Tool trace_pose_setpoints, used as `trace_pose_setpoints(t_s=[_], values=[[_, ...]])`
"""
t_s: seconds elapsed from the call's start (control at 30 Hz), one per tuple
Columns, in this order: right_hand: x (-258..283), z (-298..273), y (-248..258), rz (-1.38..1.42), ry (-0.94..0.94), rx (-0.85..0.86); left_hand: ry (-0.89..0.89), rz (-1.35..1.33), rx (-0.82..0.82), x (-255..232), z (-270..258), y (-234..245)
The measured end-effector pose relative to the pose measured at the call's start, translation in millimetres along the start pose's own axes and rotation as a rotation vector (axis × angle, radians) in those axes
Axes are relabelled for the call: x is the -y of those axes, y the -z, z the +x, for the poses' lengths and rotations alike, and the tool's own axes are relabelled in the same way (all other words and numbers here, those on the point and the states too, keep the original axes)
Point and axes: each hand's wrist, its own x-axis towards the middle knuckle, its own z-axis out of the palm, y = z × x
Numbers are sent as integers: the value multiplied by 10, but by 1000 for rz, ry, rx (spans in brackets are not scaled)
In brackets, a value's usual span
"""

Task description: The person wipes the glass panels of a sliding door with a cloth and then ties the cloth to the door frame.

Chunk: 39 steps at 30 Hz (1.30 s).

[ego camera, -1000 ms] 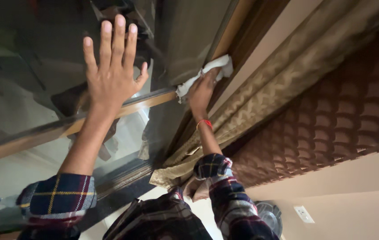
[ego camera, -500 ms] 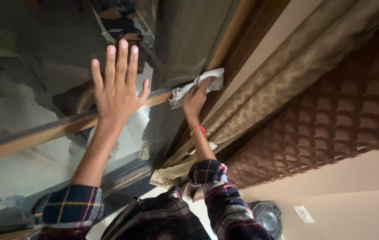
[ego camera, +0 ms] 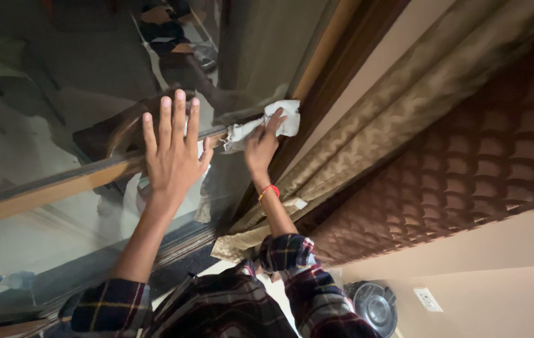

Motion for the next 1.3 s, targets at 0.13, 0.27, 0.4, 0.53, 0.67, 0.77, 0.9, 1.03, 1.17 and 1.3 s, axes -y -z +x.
trace_pose_setpoints(t_s=[0.13, 0.27, 0.4, 0.53, 0.67, 0.77, 0.9, 1.03, 1.17, 1.3], values=[[-35, -40, -48, -34, 209, -45, -3, -79, -19, -38, -83, -27], [19, -183, -79, -125, 335, -90, -69, -200, -99, -100, -139, -147], [263, -361, -63, 9, -225, 142, -150, -311, -54, -171, -88, -240], [223, -384, -78, -21, 193, 39, -155, -271, 24, -200, -63, -227], [192, -405, -107, -41, 126, 68, -133, -226, 100, -189, -98, -243], [227, -426, -104, -38, 80, 85, -133, -188, 51, -159, -127, -283], [249, -453, -114, -33, 176, 58, -93, -259, 15, -153, -154, -344], [314, -480, -82, -46, 104, 99, -66, -227, 5, -164, -179, -379], [391, -503, -13, -64, 8, 166, -41, -179, -32, -142, -242, -378], [395, -487, 29, -83, 154, 132, -5, -194, -53, -127, -281, -382]])
